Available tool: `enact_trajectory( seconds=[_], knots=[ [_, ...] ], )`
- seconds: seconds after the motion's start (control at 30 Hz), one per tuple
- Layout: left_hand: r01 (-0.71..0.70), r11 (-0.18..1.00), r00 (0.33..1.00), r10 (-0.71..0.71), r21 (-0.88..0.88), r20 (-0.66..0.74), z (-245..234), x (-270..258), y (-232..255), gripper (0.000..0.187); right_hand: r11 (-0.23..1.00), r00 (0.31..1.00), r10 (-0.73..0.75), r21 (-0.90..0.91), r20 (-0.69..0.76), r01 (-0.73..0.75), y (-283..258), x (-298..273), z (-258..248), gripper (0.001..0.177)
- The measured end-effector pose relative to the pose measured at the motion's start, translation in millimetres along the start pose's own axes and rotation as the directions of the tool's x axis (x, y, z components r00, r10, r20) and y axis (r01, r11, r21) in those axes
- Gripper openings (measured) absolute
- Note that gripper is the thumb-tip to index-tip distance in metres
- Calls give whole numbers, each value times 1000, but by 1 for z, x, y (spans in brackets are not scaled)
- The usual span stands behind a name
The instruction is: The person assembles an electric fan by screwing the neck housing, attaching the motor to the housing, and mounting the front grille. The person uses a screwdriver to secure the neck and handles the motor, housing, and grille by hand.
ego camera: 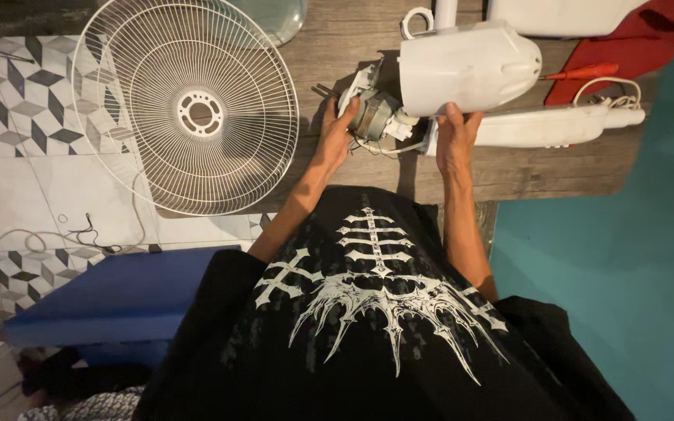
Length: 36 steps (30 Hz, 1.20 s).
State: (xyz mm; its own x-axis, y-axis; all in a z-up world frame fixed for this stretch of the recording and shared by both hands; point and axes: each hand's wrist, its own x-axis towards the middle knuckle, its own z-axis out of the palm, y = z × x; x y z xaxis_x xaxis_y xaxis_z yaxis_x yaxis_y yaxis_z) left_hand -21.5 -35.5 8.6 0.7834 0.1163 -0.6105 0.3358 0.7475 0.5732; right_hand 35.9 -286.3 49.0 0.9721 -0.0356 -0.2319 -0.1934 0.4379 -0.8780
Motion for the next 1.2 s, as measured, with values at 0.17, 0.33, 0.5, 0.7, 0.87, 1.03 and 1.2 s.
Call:
enact_trajectory(
  seconds=[0.17,0.33,0.5,0.7,0.87,1.03,1.2],
  knots=[
    [-219,974,971,211,59,113,-1,3,-9,65,1000,996,24,-1,-81,-24,-23,-13,-1,104],
    [-254,966,965,249,56,77,13,-8,8,67,934,934,187,-240,-306,-266,-64,-15,34,112],
    [-270,961,963,268,66,43,21,-14,27,67,855,936,232,-403,-266,-326,-81,-15,62,109],
    [-273,958,962,274,92,8,22,-15,29,68,742,913,346,-531,-217,-408,-74,-8,59,97],
    [-308,938,951,310,157,11,21,-13,31,70,694,870,435,-529,-233,-489,-65,8,36,83],
    [-300,941,953,304,155,-5,21,-9,34,69,616,835,551,-669,-11,-415,-70,21,17,93],
    [-287,940,956,294,184,-14,24,-8,31,69,311,919,280,-932,278,187,-74,21,33,113]
  ],
)
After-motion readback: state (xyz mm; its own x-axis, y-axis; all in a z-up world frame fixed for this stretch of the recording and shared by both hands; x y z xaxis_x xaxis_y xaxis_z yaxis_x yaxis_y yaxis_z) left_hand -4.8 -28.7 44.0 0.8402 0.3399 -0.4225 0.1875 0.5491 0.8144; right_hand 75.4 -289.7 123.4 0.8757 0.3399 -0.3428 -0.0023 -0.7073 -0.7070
